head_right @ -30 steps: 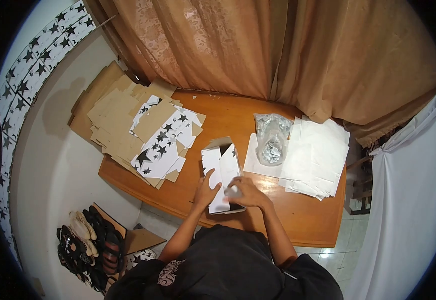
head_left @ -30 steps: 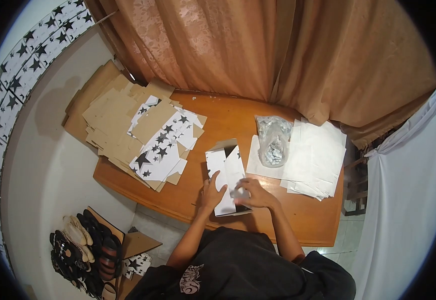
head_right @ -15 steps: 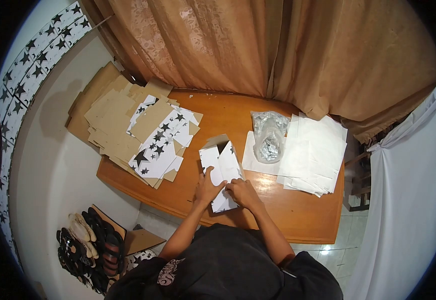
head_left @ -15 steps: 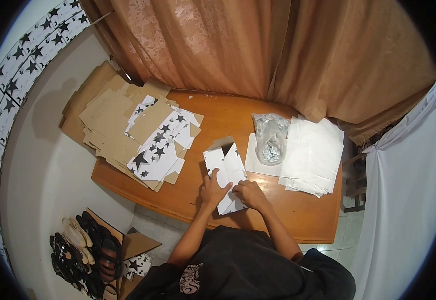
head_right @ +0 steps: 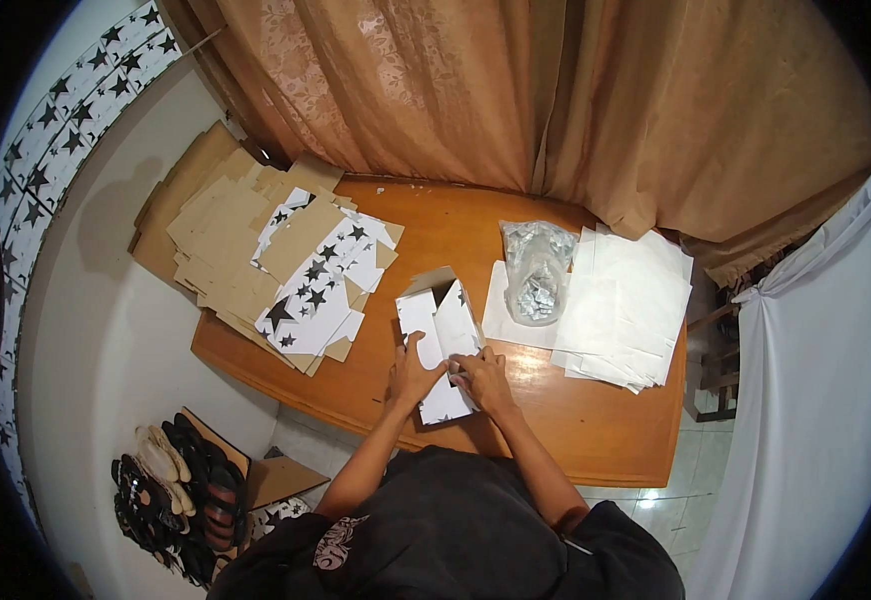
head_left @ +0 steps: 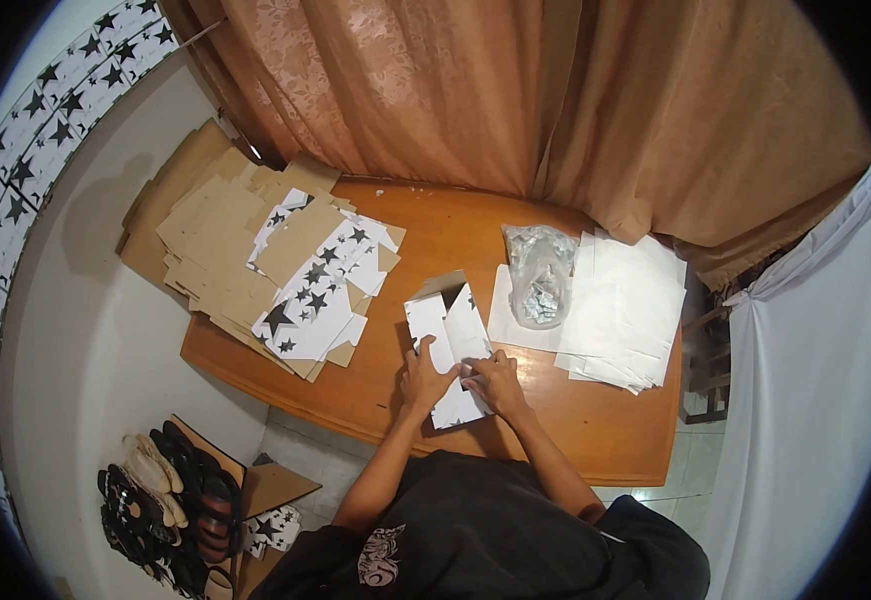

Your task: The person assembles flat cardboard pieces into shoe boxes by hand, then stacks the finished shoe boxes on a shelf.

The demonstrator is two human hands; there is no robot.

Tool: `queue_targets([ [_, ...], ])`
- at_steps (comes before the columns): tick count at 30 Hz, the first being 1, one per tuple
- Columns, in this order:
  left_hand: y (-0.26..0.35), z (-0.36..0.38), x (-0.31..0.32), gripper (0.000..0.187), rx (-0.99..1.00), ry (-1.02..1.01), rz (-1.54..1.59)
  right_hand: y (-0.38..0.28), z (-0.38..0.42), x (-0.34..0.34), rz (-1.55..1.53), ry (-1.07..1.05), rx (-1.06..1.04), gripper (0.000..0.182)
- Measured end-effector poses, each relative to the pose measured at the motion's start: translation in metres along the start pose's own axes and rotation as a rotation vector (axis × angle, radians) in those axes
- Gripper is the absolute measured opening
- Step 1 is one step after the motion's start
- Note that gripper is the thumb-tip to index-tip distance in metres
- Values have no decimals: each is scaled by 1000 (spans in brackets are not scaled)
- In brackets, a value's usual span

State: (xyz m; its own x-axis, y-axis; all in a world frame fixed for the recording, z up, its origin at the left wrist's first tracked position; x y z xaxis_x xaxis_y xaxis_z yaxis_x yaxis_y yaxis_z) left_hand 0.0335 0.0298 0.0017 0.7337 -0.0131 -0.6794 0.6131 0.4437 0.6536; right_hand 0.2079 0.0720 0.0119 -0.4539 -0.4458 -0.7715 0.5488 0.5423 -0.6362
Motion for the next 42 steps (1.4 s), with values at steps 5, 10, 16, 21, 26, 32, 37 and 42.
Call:
queue_targets([
  [5, -5, -1, 2, 75, -13, 20, 17, -4, 1, -2, 17, 174, 75, 65],
  [10, -6, 0, -1, 75, -14, 5, 32, 29, 2, 14, -280, 251, 80, 72],
  [16, 0, 1, -1, 75, -15, 1, 28, 27, 2, 10, -332, 63, 309, 78],
  [21, 1, -2, 4, 75, -27, 2, -4, 20, -5, 8, -259, 46, 346, 85],
  [26, 9, 1, -9, 82, -1, -14, -69, 61, -6, 48, -389, 3, 179, 95],
  [32, 8, 3, -22, 91, 37, -13, -39, 31, 5, 28, -549, 63, 249, 101],
  [37, -6, -6, -13, 92, 25, 1, -74, 29, 1, 25, -343, -56, 421, 106],
  [42, -14, -10, -4, 93, 12, 24, -74, 33, -6, 28, -276, -99, 407, 109],
])
Point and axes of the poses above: each hand's wrist, its own z-axis away from the middle knuckle, its own x-axis out of the palm, y = z × x, the point moved 1 cm from there along -z, towards the middle knuckle, and after that the axes turned 11 degrees about -y, right-handed, at the moved point
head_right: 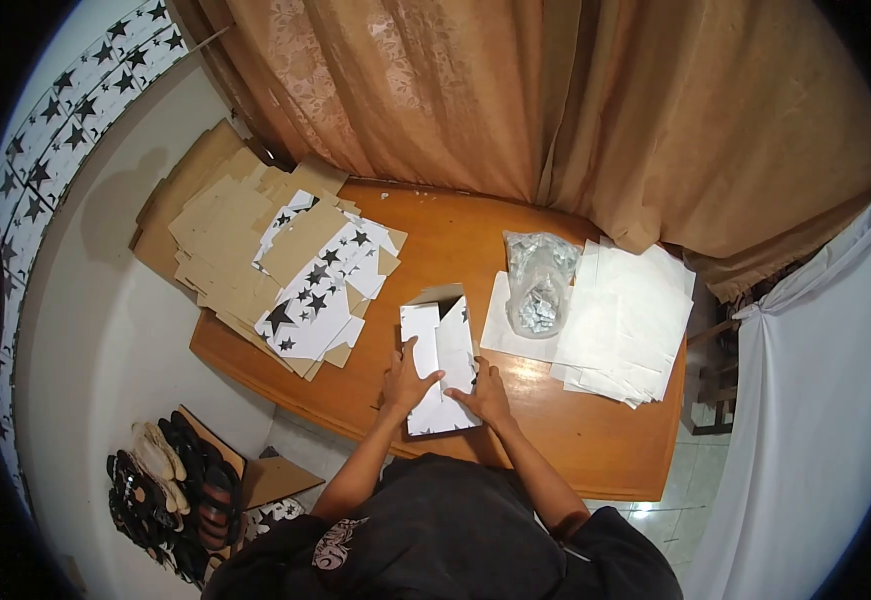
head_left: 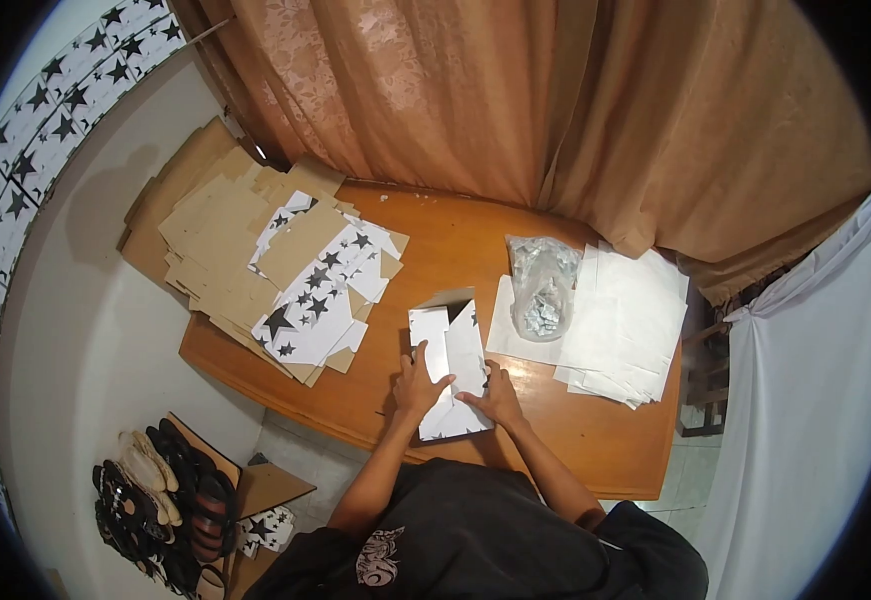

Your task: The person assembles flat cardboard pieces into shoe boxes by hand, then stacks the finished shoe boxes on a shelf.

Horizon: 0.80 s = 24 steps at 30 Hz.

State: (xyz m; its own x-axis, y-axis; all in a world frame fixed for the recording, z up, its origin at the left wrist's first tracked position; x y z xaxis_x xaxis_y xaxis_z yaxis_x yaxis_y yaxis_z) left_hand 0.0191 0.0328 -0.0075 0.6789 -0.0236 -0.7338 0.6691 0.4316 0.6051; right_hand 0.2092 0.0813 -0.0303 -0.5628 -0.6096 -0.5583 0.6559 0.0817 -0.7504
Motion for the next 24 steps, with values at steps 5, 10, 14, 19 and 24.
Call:
queue_targets([
  [5, 0, 2, -4, 91, -5, -18, 45, -2, 3, -4, -3, -50, 30, 112],
  [10, -2, 2, -3, 91, 29, 50, 62, -14, -15, -26, -29, 72, -61, 106],
  [14, -1, 0, -9, 90, 3, 3, 87, -57, -44, -62, 121, 281, -273, 85],
  [19, 3, 3, -9, 90, 11, 22, 41, -117, -78, -90, 358, 312, -526, 72],
  [24, 13, 7, -10, 91, -35, 41, -36, -113, -99, -73, 530, 122, -624, 44],
])
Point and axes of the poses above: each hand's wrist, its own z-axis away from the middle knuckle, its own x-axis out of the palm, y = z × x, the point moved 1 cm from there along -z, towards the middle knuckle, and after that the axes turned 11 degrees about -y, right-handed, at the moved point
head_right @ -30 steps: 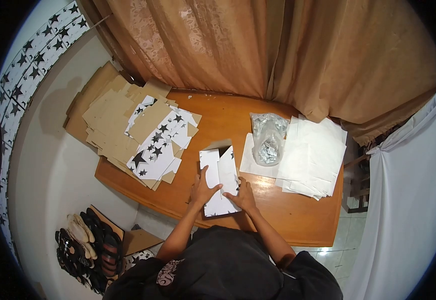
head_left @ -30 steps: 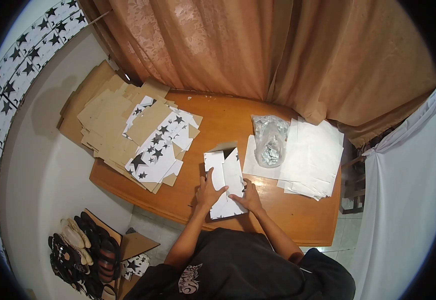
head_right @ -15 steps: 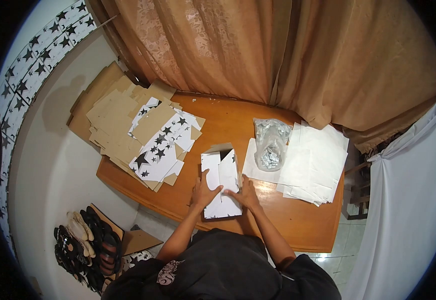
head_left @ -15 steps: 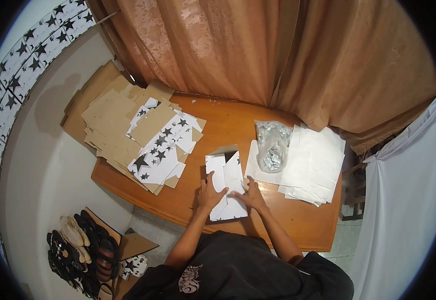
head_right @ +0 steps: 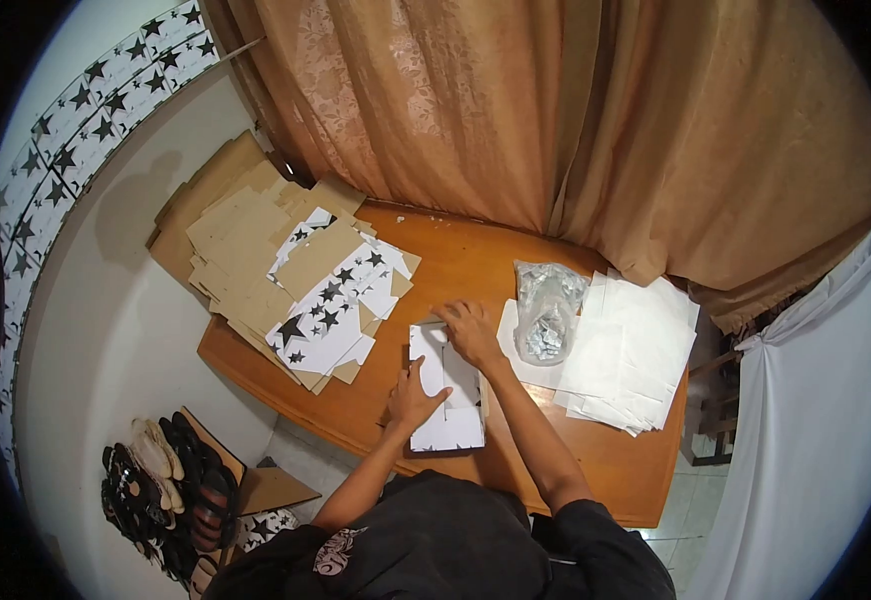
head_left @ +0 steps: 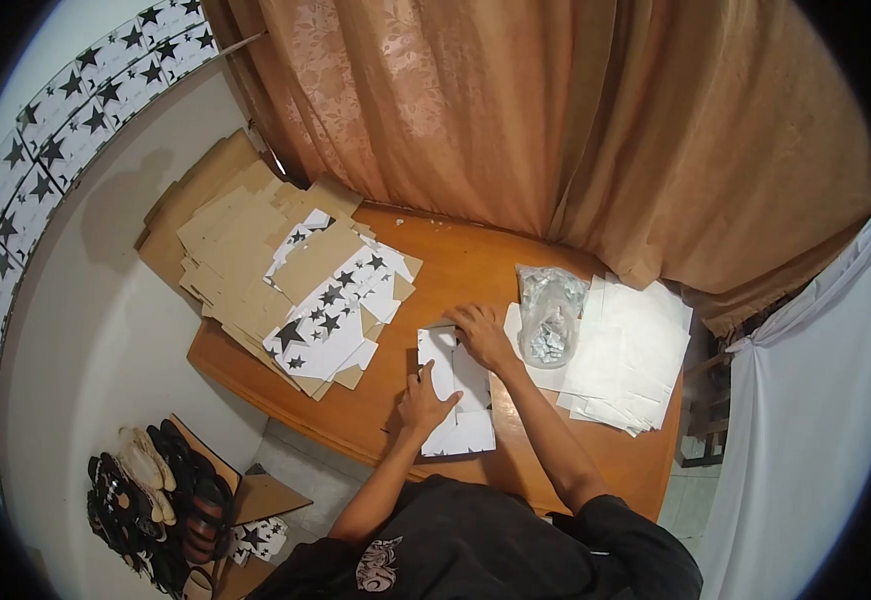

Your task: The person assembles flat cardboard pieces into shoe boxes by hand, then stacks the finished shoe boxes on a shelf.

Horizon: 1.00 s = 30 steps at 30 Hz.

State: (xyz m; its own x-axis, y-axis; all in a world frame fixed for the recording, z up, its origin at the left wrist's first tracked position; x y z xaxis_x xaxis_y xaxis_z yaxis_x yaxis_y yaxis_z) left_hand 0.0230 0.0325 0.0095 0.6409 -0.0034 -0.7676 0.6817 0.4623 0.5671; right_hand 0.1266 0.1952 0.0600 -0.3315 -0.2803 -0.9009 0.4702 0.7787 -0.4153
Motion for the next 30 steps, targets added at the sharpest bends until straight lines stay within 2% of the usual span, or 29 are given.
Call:
queue_targets([
  [1, -1, 0, 1, 90, -7, -4, -7, 2, 1, 6, 0, -1, -5, 44],
  [3, -3, -2, 4, 90, -17, -11, -10, 6, 8, 21, -190, -6, 52, 23],
  [6, -5, -5, 5, 89, -12, -23, -4, 16, 18, 42, -292, 0, 32, 13],
  [10, -2, -7, 1, 87, -19, -39, -13, 22, 31, 44, -212, -29, -46, 13],
  [14, 4, -2, -3, 81, -19, -26, 23, 27, 39, 48, -167, -45, -110, 15],
  [19, -5, -8, 9, 84, 32, -6, 15, 27, 44, 55, -88, -86, -148, 21],
  [21, -8, -7, 15, 86, 64, 14, -2, 17, 49, 59, -49, -88, -98, 33],
  [22, -6, -6, 16, 86, 44, 16, -7, 14, 49, 58, -50, -89, -97, 33],
  [23, -4, -6, 16, 86, 27, 20, -11, 13, 48, 56, -214, -70, -77, 41],
  [24, -2, -5, 16, 86, 30, 17, -10, 13, 49, 54, -378, -52, -55, 50],
  [25, -3, -4, 14, 86, 21, 4, 26, 16, 52, 48, -503, 69, -88, 52],
  [26, -4, -3, 11, 85, 12, -7, 60, 15, 57, 45, -504, 70, -87, 52],
  [29, -2, 0, 0, 84, -47, -39, 124, 22, 76, 45, -505, 338, 162, 50],
  [30, -1, 2, -3, 84, -46, -41, 127, 24, 91, 46, -502, 338, 164, 50],
])
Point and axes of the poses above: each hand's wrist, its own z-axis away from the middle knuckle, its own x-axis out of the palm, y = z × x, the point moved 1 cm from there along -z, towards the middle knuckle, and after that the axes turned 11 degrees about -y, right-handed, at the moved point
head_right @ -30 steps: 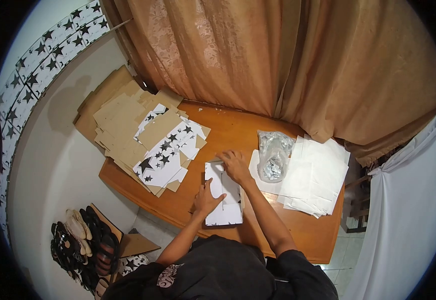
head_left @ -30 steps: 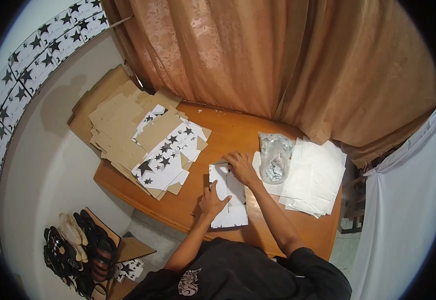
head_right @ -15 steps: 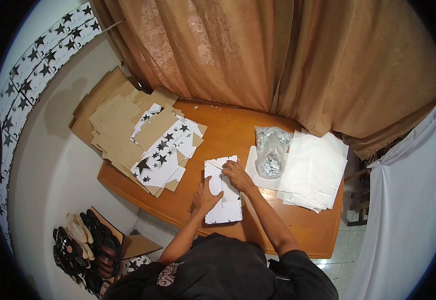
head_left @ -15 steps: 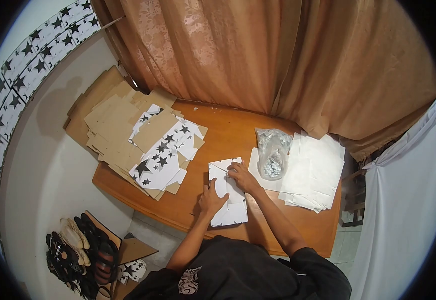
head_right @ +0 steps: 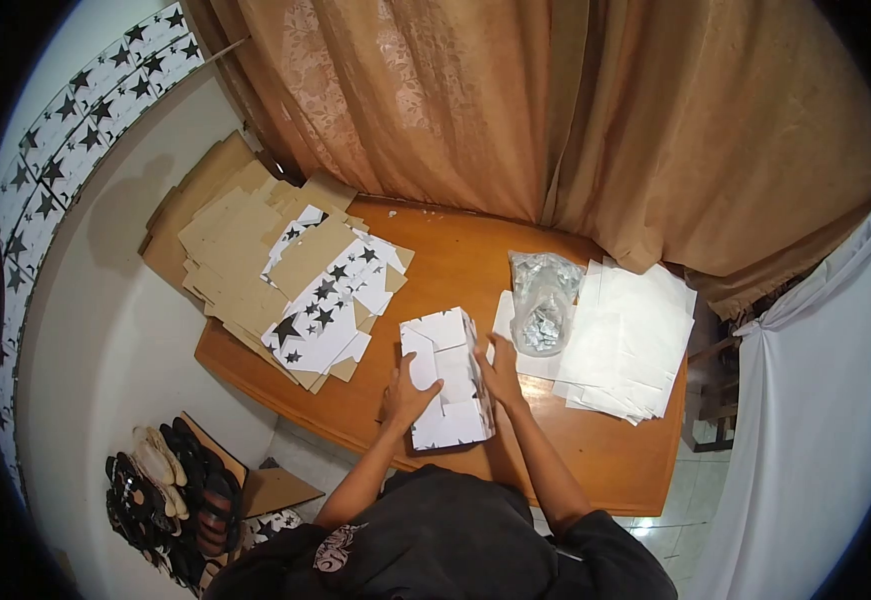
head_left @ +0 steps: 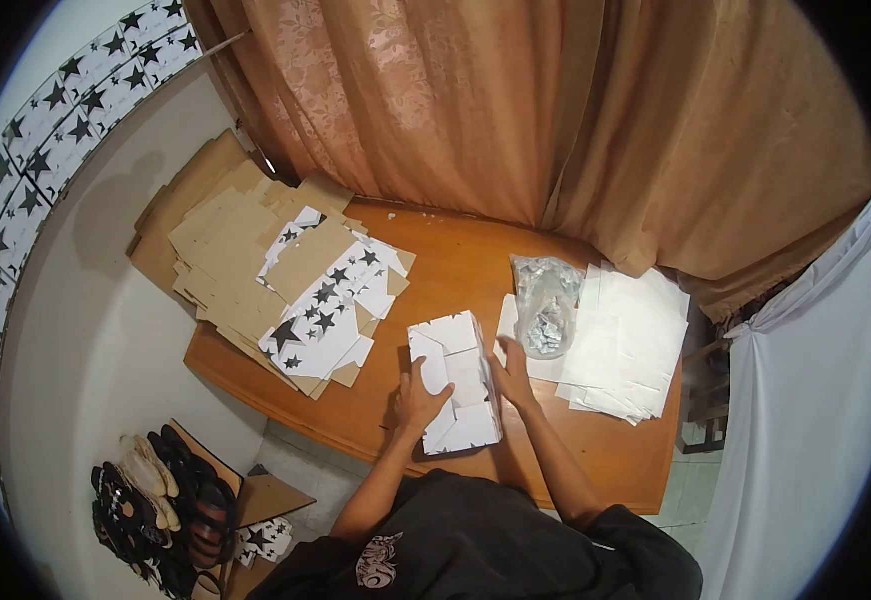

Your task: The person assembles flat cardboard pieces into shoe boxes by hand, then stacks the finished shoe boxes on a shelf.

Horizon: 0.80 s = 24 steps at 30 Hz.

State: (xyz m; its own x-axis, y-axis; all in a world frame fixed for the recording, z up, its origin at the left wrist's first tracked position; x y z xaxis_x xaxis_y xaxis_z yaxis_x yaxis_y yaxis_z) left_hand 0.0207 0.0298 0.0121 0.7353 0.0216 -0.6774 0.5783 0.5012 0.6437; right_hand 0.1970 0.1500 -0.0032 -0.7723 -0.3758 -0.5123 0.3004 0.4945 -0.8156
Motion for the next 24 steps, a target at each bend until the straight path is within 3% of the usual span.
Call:
queue_targets([
  [2, -4, 3, -10, 83, 5, 51, 107, 14, 31, -5, -27, -180, 555, 61],
  [6, -7, 3, -21, 82, 92, 206, 294, -10, 62, -26, -143, -235, 708, 76],
  [8, 3, 9, -31, 88, 86, 208, 316, -51, 63, -42, -473, -393, 1041, 84],
  [9, 5, 9, -33, 93, 146, 280, 401, -47, 60, -45, -620, -543, 1069, 98],
  [10, 7, 9, -35, 97, 207, 353, 488, -47, 61, -43, -622, -534, 1066, 98],
  [11, 7, 11, -37, 108, 193, 270, 601, -48, 59, -38, -779, -487, 987, 100],
  [14, 8, 12, -33, 112, 290, 283, 690, -46, 49, -36, -997, -433, 814, 111],
  [16, 3, 5, -27, 113, 326, 355, 622, -50, 44, -34, -803, -255, 779, 112],
  [18, 4, 6, -26, 115, 352, 427, 556, -54, 40, -29, -709, -238, 692, 116],
  [21, 28, 23, -38, 118, 318, 386, 717, -58, 34, -20, -364, -113, 492, 126],
  [24, 34, 28, -43, 117, 385, 320, 803, -64, 35, -17, -320, -43, 381, 124],
])
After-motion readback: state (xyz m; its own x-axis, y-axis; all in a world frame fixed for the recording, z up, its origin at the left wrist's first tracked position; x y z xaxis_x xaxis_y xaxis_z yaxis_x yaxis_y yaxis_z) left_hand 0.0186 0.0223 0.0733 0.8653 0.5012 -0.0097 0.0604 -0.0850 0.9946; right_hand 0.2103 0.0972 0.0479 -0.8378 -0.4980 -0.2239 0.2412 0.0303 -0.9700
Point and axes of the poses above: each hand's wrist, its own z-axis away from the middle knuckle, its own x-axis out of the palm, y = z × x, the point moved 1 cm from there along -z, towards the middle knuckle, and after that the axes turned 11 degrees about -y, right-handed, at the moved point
